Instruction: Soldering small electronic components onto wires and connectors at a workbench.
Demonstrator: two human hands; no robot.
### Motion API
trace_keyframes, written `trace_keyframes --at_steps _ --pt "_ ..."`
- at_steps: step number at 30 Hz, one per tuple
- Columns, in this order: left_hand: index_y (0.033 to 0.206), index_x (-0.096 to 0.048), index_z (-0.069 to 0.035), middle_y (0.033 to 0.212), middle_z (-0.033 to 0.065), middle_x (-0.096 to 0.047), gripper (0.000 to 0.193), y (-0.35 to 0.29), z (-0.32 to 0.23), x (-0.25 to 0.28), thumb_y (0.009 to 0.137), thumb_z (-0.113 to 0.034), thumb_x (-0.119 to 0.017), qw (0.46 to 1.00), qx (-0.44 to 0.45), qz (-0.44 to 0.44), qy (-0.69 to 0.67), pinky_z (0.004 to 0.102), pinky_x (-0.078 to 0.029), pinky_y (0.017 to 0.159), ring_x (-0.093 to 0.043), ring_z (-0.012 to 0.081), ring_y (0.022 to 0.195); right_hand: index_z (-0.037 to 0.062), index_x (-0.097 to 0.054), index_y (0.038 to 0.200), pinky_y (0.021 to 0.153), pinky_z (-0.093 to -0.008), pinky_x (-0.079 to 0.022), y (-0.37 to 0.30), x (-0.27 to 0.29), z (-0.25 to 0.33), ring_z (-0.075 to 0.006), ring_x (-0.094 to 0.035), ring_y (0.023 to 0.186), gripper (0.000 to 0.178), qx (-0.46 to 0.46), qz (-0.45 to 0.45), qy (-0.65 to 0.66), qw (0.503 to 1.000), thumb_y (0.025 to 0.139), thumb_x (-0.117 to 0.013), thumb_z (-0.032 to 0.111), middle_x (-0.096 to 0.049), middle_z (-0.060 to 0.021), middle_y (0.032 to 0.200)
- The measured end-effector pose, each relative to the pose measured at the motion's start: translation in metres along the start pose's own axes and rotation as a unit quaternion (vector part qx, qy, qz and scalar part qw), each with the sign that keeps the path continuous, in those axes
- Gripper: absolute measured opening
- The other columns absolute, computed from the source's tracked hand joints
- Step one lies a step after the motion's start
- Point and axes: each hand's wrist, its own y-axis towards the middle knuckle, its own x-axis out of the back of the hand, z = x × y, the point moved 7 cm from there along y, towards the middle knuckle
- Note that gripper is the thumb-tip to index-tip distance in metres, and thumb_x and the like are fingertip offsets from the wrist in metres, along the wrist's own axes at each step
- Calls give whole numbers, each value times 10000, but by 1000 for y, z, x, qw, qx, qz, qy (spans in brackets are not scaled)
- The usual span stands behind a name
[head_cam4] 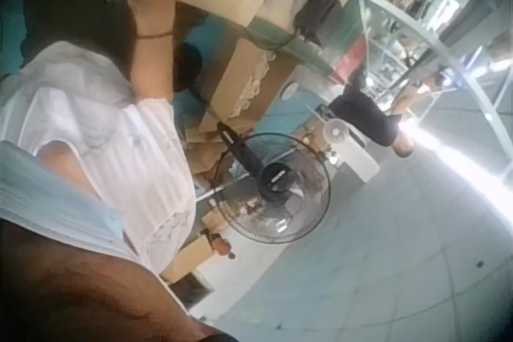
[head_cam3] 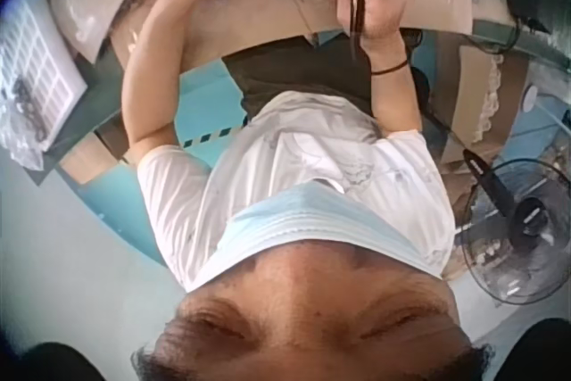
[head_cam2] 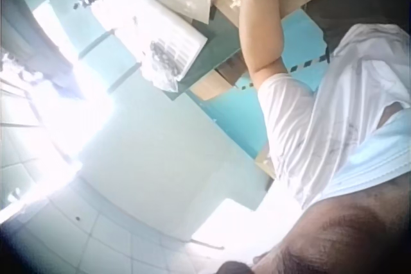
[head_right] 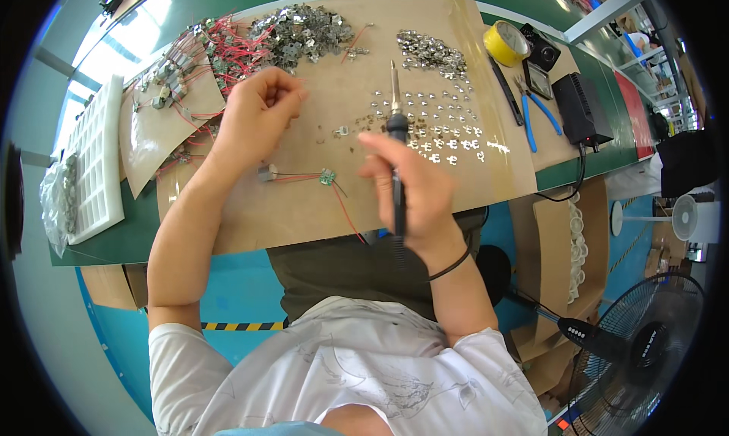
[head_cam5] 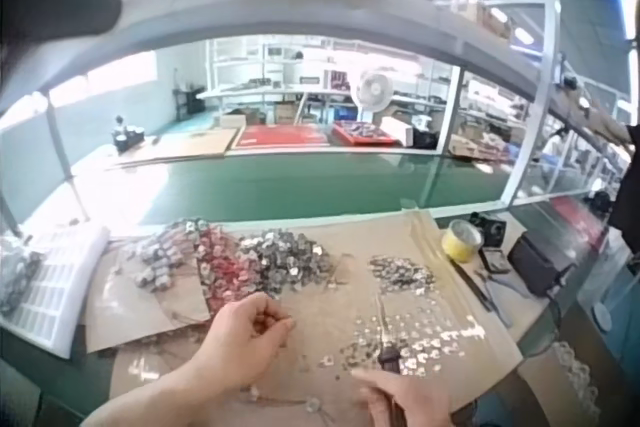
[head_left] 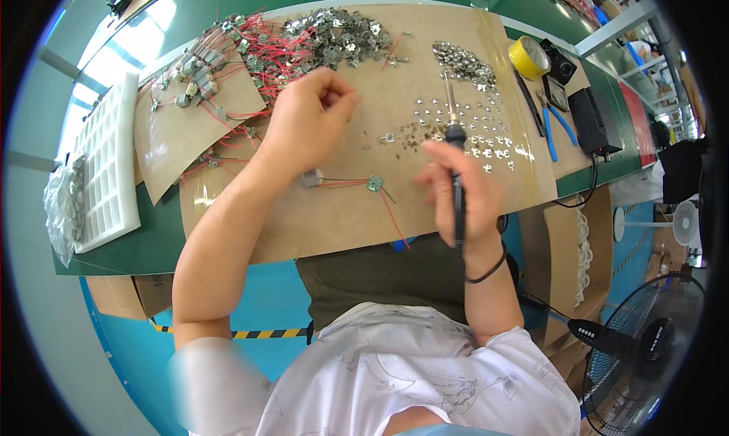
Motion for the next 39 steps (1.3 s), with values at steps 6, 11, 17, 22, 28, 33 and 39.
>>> trace_keyframes --at_steps 6,11,17,22,28,33,39 --pt "1088 -731 7 771 49 -714 178 5 9 8 1002 -90 -609 985 73 49 -149 270 -477 560 -638 87 641 48 -700 1170 689 -366 -533 -13 -37 31 -262 -657 761 446 148 77 -129 978 765 -842 -75 -735 -74 880" --pt "1070 -782 15 835 75 -756 207 -3 10 0 944 -100 -664 981 28 183 -55 291 -527 620 -667 110 691 33 -688 1183 689 -366 -535 -11 -40 29 -269 -640 767 479 139 54 -136 979 744 -812 -114 -718 -73 861" --pt "1104 -836 -35 895 85 -799 270 -24 -20 -22 845 -107 -815 945 -80 315 35 312 -566 701 -701 127 757 22 -661 1292 694 -314 -582 -4 -38 25 -222 -715 802 520 110 32 -59 992 811 -779 -137 -727 -78 880" --pt "1097 -843 -40 822 72 -781 218 -22 -13 -19 884 -82 -817 946 -9 325 13 296 -540 614 -682 97 690 37 -645 1346 703 -266 -609 -4 -38 13 -139 -745 797 509 68 21 14 997 878 -811 -78 -766 -78 950" --pt "1017 -811 -1 769 11 -725 121 -13 -7 -15 930 -82 -785 964 -17 264 6 256 -493 554 -641 62 637 40 -664 1326 688 -270 -605 -6 -28 8 -138 -743 778 487 51 12 -45 998 878 -816 -76 -767 -87 944" --pt "965 -787 19 780 43 -728 120 -10 -3 -19 918 -91 -783 971 -41 234 41 276 -513 592 -657 84 676 32 -675 1318 693 -282 -607 -6 -36 16 -145 -747 780 469 72 10 -60 996 882 -807 -81 -759 -88 915" --pt "928 -762 7 877 150 -743 153 -10 -3 -17 891 -140 -780 970 -129 138 152 417 -564 739 -714 295 822 29 -648 1391 696 -331 -594 -7 -38 17 -203 -739 758 476 94 28 -40 994 937 -787 -11 -751 -97 885"
